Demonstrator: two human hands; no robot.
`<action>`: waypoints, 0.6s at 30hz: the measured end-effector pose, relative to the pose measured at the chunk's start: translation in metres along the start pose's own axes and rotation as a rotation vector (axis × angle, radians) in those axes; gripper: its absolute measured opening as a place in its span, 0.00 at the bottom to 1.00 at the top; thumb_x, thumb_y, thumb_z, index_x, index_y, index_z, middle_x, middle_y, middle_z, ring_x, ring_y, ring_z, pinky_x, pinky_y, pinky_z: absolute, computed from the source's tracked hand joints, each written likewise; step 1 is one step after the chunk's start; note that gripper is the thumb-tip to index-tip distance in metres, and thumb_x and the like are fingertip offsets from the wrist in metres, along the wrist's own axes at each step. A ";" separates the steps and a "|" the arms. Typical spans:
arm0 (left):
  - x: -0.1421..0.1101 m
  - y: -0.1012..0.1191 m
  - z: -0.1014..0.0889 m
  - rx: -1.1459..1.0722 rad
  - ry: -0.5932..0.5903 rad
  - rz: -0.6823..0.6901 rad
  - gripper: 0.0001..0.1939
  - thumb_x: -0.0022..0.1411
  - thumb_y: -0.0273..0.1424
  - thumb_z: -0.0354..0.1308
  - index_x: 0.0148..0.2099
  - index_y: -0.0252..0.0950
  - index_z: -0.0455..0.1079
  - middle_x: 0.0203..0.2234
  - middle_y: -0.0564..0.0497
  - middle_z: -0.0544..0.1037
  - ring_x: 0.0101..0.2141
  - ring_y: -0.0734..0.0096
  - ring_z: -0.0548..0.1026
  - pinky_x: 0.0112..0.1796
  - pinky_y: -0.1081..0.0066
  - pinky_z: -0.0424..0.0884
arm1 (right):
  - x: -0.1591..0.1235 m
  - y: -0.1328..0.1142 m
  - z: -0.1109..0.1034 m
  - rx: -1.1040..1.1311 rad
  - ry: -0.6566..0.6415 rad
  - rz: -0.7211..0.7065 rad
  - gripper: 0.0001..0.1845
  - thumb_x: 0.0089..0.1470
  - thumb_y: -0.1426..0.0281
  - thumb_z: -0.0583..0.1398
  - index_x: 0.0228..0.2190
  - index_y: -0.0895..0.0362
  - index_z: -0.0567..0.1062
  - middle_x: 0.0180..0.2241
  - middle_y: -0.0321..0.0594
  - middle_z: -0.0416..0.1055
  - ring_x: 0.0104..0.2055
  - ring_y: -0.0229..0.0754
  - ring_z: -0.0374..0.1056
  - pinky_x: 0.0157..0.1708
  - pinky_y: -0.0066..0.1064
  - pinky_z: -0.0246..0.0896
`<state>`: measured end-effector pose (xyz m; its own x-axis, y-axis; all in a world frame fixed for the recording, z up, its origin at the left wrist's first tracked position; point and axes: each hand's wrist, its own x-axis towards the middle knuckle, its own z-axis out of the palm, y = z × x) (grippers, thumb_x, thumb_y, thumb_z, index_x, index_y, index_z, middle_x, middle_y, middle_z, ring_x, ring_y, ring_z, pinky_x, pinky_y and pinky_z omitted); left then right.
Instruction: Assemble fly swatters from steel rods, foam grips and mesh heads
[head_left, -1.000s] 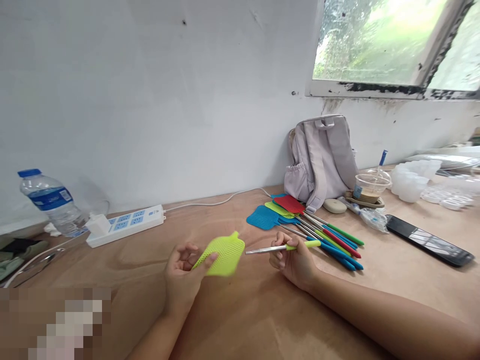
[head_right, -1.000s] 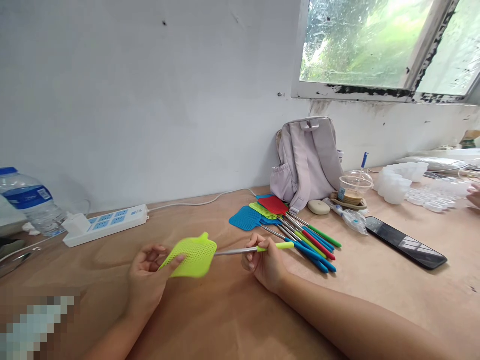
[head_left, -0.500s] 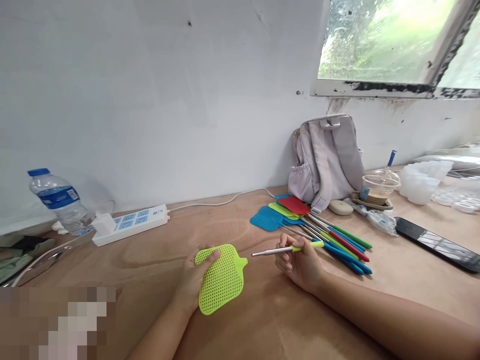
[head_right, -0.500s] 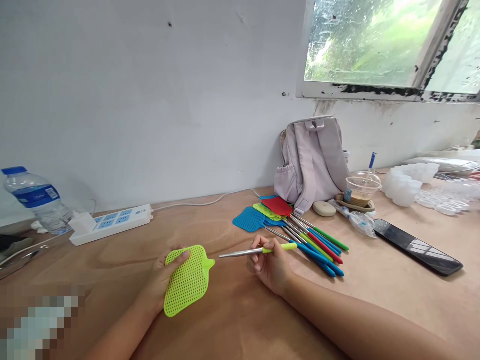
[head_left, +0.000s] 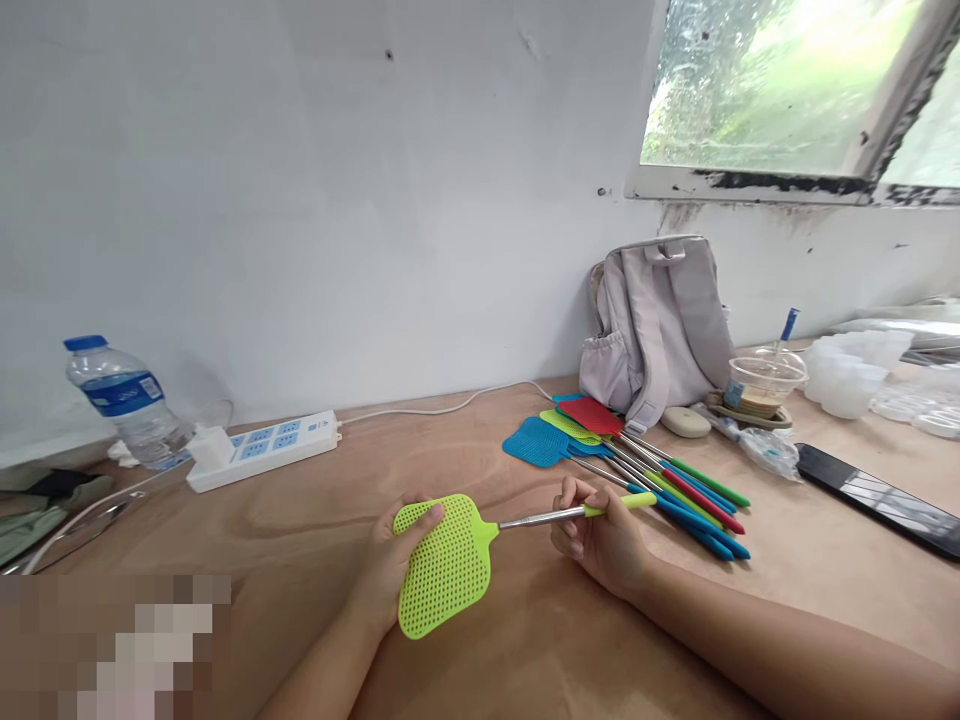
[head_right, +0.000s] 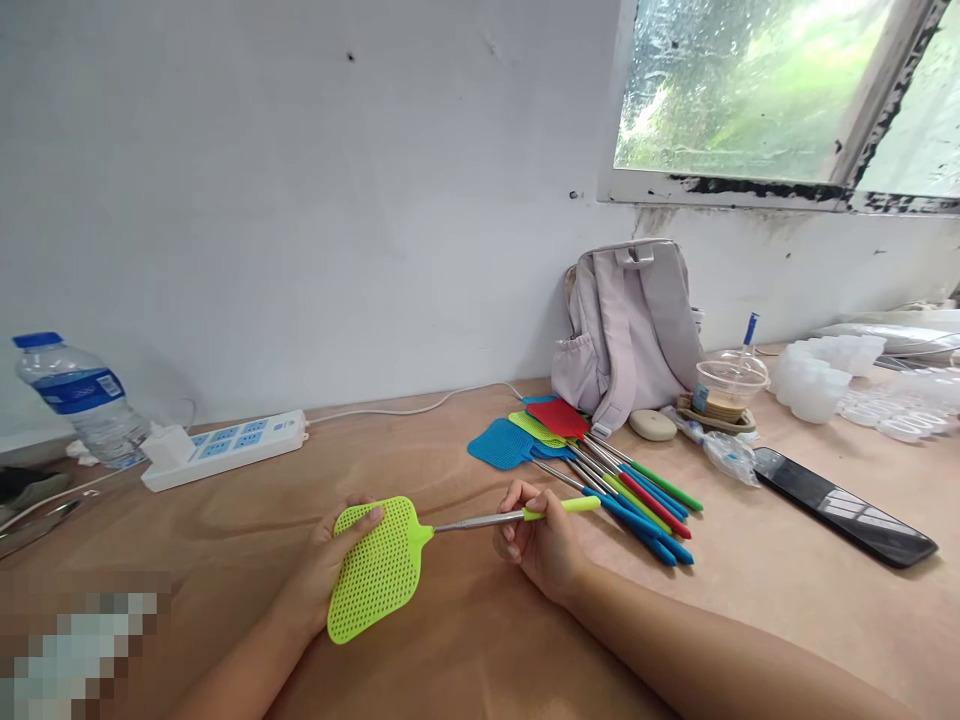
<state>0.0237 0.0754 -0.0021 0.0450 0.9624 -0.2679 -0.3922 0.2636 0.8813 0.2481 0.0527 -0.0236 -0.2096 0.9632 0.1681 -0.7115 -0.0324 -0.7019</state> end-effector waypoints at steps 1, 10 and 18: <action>0.000 0.000 0.000 0.002 -0.003 -0.006 0.24 0.32 0.32 0.71 0.32 0.37 0.62 0.19 0.54 0.76 0.20 0.65 0.75 0.22 0.68 0.72 | 0.000 0.000 0.000 -0.003 0.000 0.004 0.07 0.41 0.69 0.52 0.20 0.57 0.68 0.13 0.33 0.63 0.12 0.32 0.53 0.14 0.24 0.41; -0.001 0.001 -0.001 0.082 0.008 0.001 0.25 0.32 0.35 0.70 0.31 0.38 0.61 0.18 0.55 0.74 0.18 0.68 0.73 0.20 0.70 0.70 | -0.004 0.003 0.002 -0.055 -0.024 -0.099 0.07 0.41 0.70 0.52 0.20 0.58 0.69 0.14 0.34 0.63 0.12 0.32 0.53 0.14 0.24 0.43; -0.003 -0.001 0.001 0.237 0.042 0.060 0.22 0.35 0.37 0.68 0.31 0.39 0.62 0.17 0.56 0.72 0.17 0.69 0.72 0.19 0.72 0.68 | -0.004 0.005 0.000 -0.145 -0.028 -0.193 0.08 0.40 0.70 0.51 0.19 0.58 0.69 0.14 0.34 0.62 0.12 0.33 0.52 0.13 0.24 0.43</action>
<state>0.0249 0.0724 -0.0022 -0.0120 0.9747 -0.2234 -0.1666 0.2184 0.9615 0.2457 0.0489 -0.0276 -0.0991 0.9398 0.3269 -0.6370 0.1924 -0.7465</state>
